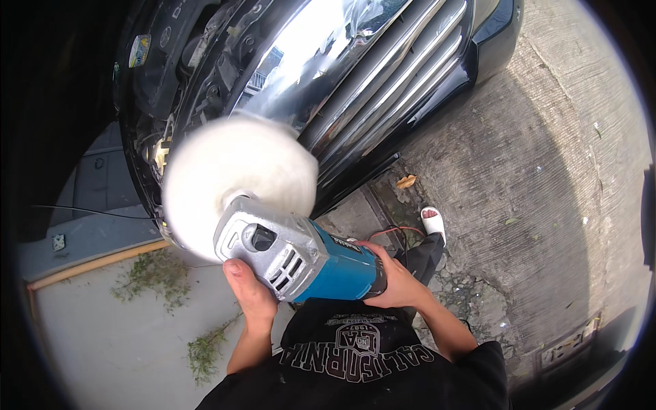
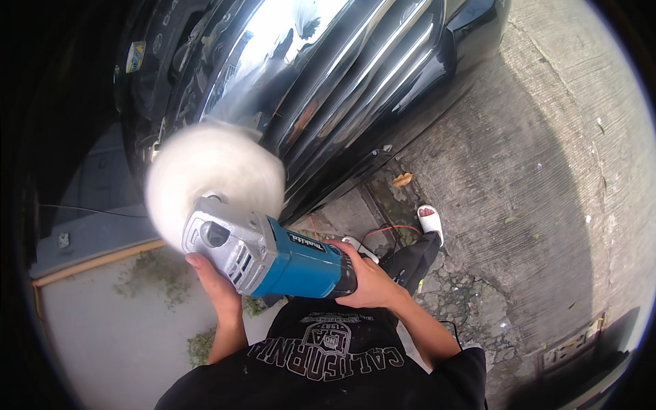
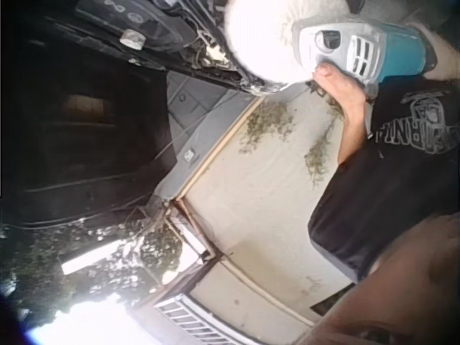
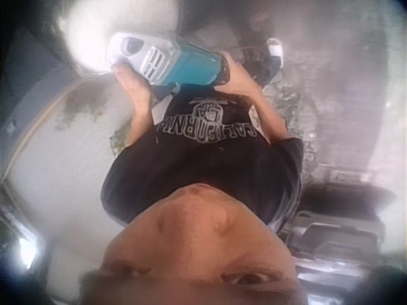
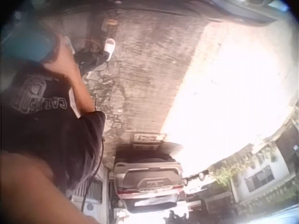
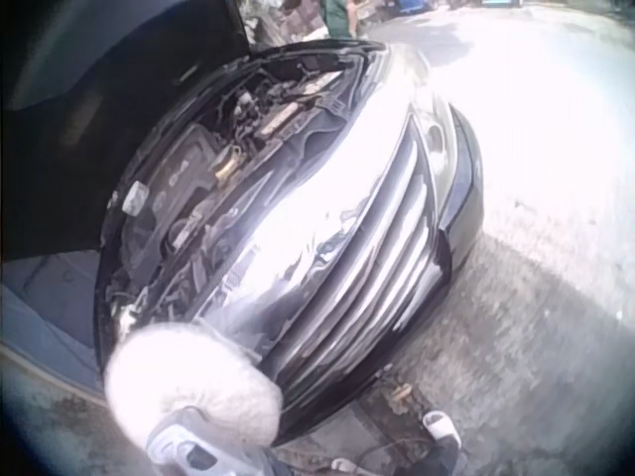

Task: The person applies a white cream from a container onto the chrome grill of a car by hand and then uses a rotary power polisher with a wool pad to buff the chrome surface.

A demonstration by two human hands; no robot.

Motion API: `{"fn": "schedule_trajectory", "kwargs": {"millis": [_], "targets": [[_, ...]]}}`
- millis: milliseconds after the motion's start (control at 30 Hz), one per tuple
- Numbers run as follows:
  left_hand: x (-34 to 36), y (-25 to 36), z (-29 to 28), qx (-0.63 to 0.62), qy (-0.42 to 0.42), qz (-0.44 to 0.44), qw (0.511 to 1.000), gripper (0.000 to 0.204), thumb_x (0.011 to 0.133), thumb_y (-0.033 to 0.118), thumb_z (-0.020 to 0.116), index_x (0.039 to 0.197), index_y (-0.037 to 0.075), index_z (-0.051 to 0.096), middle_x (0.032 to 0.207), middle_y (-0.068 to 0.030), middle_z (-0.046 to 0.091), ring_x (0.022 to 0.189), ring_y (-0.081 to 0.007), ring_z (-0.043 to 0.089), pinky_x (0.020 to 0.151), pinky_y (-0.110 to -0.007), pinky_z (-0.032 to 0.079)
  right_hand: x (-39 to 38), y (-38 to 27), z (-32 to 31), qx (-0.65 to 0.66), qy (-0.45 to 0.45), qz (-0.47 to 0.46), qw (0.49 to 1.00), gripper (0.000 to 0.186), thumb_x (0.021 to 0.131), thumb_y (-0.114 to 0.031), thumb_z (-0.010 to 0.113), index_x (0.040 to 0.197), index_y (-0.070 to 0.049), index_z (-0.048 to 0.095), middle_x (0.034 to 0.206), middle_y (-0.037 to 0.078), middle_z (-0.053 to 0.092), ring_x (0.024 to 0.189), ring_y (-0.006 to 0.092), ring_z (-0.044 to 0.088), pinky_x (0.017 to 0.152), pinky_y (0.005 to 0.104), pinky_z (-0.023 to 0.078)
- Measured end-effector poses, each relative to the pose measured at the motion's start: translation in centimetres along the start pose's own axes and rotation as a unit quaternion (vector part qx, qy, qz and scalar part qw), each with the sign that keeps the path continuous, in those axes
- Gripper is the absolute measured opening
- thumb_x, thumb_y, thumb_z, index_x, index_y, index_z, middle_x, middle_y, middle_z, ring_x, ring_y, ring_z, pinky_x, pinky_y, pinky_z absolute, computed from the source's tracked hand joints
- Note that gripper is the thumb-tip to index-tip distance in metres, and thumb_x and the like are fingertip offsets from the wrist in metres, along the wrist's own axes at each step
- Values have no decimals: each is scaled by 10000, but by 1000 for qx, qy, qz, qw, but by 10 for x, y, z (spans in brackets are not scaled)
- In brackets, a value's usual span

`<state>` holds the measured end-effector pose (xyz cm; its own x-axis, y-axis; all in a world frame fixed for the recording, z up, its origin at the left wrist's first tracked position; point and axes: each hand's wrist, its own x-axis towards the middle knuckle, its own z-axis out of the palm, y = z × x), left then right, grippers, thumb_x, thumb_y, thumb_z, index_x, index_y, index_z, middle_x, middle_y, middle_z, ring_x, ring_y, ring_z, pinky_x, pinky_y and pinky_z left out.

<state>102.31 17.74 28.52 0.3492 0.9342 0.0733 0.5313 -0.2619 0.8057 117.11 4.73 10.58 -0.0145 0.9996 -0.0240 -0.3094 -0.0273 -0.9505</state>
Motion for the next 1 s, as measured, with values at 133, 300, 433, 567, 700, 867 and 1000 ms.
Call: {"fn": "schedule_trajectory", "kwargs": {"millis": [133, 300, 433, 567, 700, 867, 1000], "targets": [[45, 36, 69, -7, -104, 91, 990, 786, 982, 629, 342, 1251, -93, 496, 1150, -157, 607, 1030, -204, 577, 908, -345, 448, -29, -21, -45, -69, 133, -6, 989, 977, 595, -112, 794, 1432, -82, 292, 1296, 181, 556, 1179, 359, 575, 984, 427, 450], [113, 109, 153, -119, -173, 85, 974, 689, 974, 571, 458, 1175, -76, 579, 1023, -141, 678, 950, -169, 610, 851, -323, 478, -29, -51, -94, -46, 252, 15, 966, 906, 589, -75, 799, 1379, -33, 356, 1197, 134, 578, 1104, 217, 579, 951, 361, 448], [125, 123, 174, -106, -175, 112, 972, 642, 984, 529, 470, 1155, -80, 586, 1003, -153, 683, 931, -184, 617, 846, -335, 480, -24, -62, -107, -10, 277, 32, 960, 890, 590, -62, 784, 1369, -23, 356, 1149, 115, 577, 1077, 197, 573, 945, 347, 447], [87, 92, 137, -94, -75, 67, 990, 636, 993, 527, 428, 1142, -71, 589, 1037, -163, 666, 959, -204, 611, 867, -334, 465, -29, -28, -85, -34, 222, 2, 974, 974, 571, -81, 792, 1413, -28, 305, 1261, 159, 563, 1178, 280, 566, 997, 385, 433], [32, 3, 73, -201, -5, 9, 980, 642, 1026, 526, 325, 1353, -18, 419, 1261, -129, 541, 1108, -213, 570, 974, -352, 453, -22, -33, -55, -97, 123, 2, 988, 950, 612, -120, 773, 1437, -101, 301, 1165, 209, 625, 1089, 409, 612, 927, 424, 495], [-6, -35, 51, -241, 133, -13, 961, 654, 1012, 545, 326, 1374, 3, 388, 1295, -123, 514, 1165, -227, 538, 998, -383, 446, -19, -15, -38, -153, 40, 31, 987, 933, 630, -145, 769, 1440, -156, 305, 912, 195, 686, 854, 434, 659, 790, 449, 532], [0, -21, 69, -240, 14, -7, 971, 646, 1026, 530, 309, 1346, -21, 418, 1264, -124, 536, 1144, -219, 550, 981, -370, 451, -28, -13, -56, -126, 81, 2, 989, 943, 611, -157, 786, 1432, -138, 322, 1131, 220, 643, 978, 421, 644, 844, 428, 524]]}}
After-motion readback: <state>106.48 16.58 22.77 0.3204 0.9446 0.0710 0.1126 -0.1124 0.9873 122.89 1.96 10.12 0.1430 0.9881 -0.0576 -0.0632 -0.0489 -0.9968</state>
